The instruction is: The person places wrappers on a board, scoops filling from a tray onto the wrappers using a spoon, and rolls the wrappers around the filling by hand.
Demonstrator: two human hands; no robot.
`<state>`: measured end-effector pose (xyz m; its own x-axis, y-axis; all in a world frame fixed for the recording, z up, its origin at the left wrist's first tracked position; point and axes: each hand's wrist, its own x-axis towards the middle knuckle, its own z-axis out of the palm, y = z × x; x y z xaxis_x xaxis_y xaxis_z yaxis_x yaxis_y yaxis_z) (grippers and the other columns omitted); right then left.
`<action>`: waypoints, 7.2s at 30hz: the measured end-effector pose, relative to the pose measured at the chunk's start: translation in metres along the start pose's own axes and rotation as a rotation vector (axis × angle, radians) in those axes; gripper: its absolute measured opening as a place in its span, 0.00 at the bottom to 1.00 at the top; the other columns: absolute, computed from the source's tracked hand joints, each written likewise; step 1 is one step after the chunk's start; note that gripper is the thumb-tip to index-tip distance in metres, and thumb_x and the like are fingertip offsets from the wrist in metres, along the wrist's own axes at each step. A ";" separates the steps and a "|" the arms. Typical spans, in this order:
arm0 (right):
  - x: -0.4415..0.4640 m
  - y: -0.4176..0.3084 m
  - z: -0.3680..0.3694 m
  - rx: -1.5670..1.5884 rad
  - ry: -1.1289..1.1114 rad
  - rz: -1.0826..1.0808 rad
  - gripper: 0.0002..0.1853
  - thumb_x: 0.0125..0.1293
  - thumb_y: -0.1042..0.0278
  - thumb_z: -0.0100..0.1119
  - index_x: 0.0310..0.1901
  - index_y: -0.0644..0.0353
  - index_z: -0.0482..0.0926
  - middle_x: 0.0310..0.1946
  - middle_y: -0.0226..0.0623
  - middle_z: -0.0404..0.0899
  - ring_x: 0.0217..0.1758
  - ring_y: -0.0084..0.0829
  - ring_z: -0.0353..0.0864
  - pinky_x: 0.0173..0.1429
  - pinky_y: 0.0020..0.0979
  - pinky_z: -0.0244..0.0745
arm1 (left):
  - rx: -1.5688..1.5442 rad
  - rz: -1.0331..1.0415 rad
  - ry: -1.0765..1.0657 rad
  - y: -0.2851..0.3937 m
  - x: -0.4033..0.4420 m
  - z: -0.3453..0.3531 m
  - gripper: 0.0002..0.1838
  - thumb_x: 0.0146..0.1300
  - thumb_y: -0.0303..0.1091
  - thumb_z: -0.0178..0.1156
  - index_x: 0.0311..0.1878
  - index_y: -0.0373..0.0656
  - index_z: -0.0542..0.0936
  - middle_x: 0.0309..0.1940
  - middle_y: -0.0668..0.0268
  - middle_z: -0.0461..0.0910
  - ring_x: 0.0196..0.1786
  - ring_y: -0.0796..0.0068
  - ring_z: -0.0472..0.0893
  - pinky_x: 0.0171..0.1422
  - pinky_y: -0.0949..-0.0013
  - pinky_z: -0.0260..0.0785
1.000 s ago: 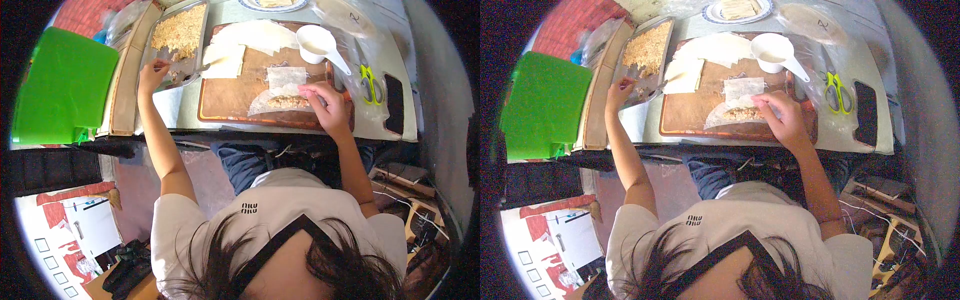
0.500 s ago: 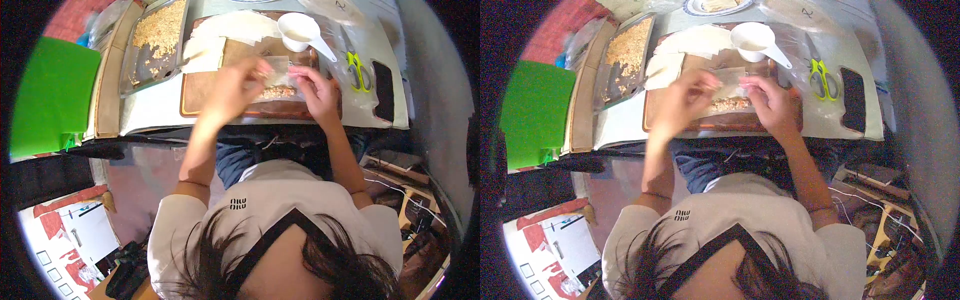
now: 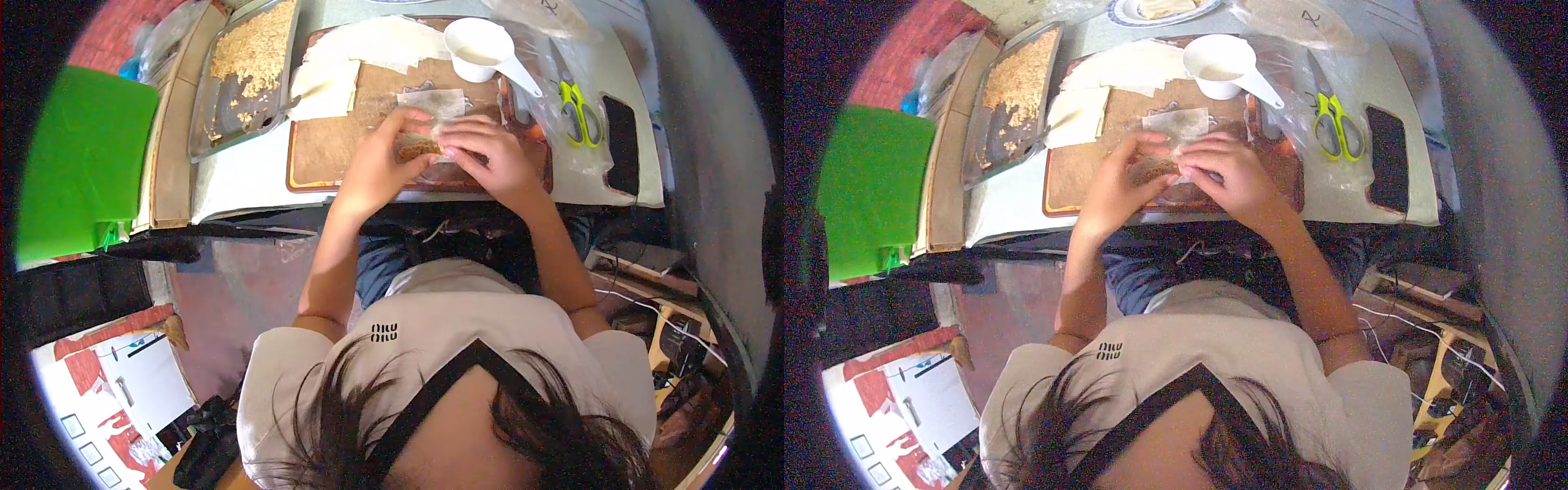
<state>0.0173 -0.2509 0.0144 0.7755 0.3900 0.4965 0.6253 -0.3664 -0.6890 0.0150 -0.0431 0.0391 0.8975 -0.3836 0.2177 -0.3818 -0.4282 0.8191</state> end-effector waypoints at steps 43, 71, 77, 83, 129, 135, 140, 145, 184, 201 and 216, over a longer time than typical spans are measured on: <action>-0.029 -0.021 -0.026 -0.446 0.116 0.464 0.09 0.54 0.67 0.67 0.31 0.61 0.76 0.30 0.40 0.77 0.41 0.43 0.74 0.53 0.43 0.67 | 0.392 -0.275 0.254 -0.004 -0.044 -0.012 0.10 0.57 0.35 0.68 0.31 0.39 0.79 0.30 0.58 0.78 0.33 0.57 0.78 0.41 0.58 0.69; -0.013 -0.020 0.025 -0.173 0.230 0.200 0.07 0.61 0.71 0.64 0.38 0.62 0.77 0.36 0.43 0.78 0.43 0.45 0.78 0.48 0.40 0.72 | 0.222 0.103 0.304 -0.002 -0.023 0.022 0.11 0.47 0.28 0.73 0.36 0.42 0.85 0.33 0.62 0.78 0.40 0.59 0.76 0.45 0.61 0.70; -0.020 -0.024 0.024 -0.239 0.163 0.060 0.11 0.62 0.70 0.62 0.46 0.60 0.81 0.45 0.42 0.81 0.51 0.43 0.79 0.56 0.40 0.73 | 0.182 0.153 0.275 -0.012 -0.022 0.015 0.09 0.49 0.27 0.72 0.36 0.42 0.85 0.34 0.61 0.80 0.41 0.58 0.78 0.46 0.62 0.70; -0.025 -0.026 0.018 -0.250 0.058 0.057 0.17 0.63 0.69 0.62 0.54 0.59 0.80 0.51 0.42 0.81 0.59 0.43 0.76 0.64 0.41 0.70 | 0.206 0.188 0.242 -0.012 -0.021 0.007 0.08 0.51 0.27 0.71 0.36 0.42 0.85 0.33 0.61 0.80 0.39 0.58 0.79 0.46 0.62 0.70; -0.021 -0.034 0.002 -0.382 -0.146 -0.057 0.23 0.64 0.66 0.59 0.62 0.59 0.74 0.63 0.43 0.74 0.67 0.44 0.71 0.71 0.43 0.64 | 0.348 0.238 0.057 -0.014 -0.036 -0.010 0.16 0.53 0.33 0.71 0.47 0.48 0.86 0.50 0.69 0.84 0.58 0.61 0.77 0.65 0.59 0.62; -0.017 -0.019 -0.026 -0.168 -0.157 0.066 0.23 0.63 0.73 0.60 0.61 0.58 0.75 0.60 0.42 0.76 0.66 0.43 0.72 0.70 0.41 0.64 | 0.037 0.131 0.236 -0.018 -0.034 -0.018 0.11 0.53 0.26 0.69 0.42 0.43 0.87 0.43 0.62 0.86 0.51 0.59 0.83 0.61 0.60 0.70; -0.019 -0.031 -0.004 -0.283 -0.193 -0.054 0.24 0.65 0.70 0.57 0.63 0.64 0.69 0.62 0.48 0.73 0.68 0.46 0.69 0.72 0.45 0.62 | 0.198 0.268 0.108 -0.020 -0.030 -0.017 0.12 0.54 0.26 0.67 0.43 0.46 0.87 0.45 0.66 0.86 0.54 0.59 0.81 0.61 0.60 0.69; -0.022 -0.032 0.010 -0.310 -0.159 -0.012 0.26 0.66 0.70 0.56 0.64 0.65 0.67 0.63 0.49 0.71 0.69 0.48 0.68 0.73 0.48 0.60 | 0.334 0.367 0.087 -0.020 -0.032 -0.011 0.16 0.53 0.28 0.67 0.46 0.53 0.87 0.48 0.72 0.85 0.59 0.62 0.76 0.63 0.59 0.63; -0.034 -0.028 0.000 -0.320 -0.004 0.093 0.17 0.62 0.77 0.60 0.53 0.59 0.82 0.54 0.40 0.81 0.59 0.42 0.77 0.63 0.39 0.72 | 0.217 0.254 0.158 -0.025 -0.035 -0.008 0.13 0.54 0.28 0.68 0.45 0.46 0.86 0.46 0.65 0.85 0.49 0.63 0.80 0.57 0.62 0.69; -0.031 -0.024 0.013 -0.232 -0.016 0.038 0.28 0.61 0.69 0.62 0.62 0.66 0.65 0.59 0.50 0.74 0.63 0.49 0.71 0.68 0.44 0.64 | 0.469 0.411 0.168 -0.013 -0.026 0.007 0.14 0.53 0.35 0.70 0.44 0.49 0.86 0.46 0.72 0.83 0.49 0.66 0.77 0.51 0.62 0.69; -0.002 0.003 -0.043 -0.297 -0.296 -0.345 0.15 0.54 0.75 0.58 0.45 0.61 0.80 0.45 0.40 0.80 0.49 0.43 0.80 0.54 0.39 0.76 | 0.368 0.352 -0.034 -0.012 -0.017 0.000 0.17 0.56 0.31 0.68 0.50 0.48 0.83 0.52 0.60 0.76 0.52 0.58 0.76 0.56 0.60 0.71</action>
<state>0.0213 -0.2891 0.0339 0.4905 0.7351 0.4680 0.8699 -0.3817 -0.3123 0.0046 -0.0312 0.0256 0.6948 -0.5803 0.4248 -0.7180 -0.5252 0.4568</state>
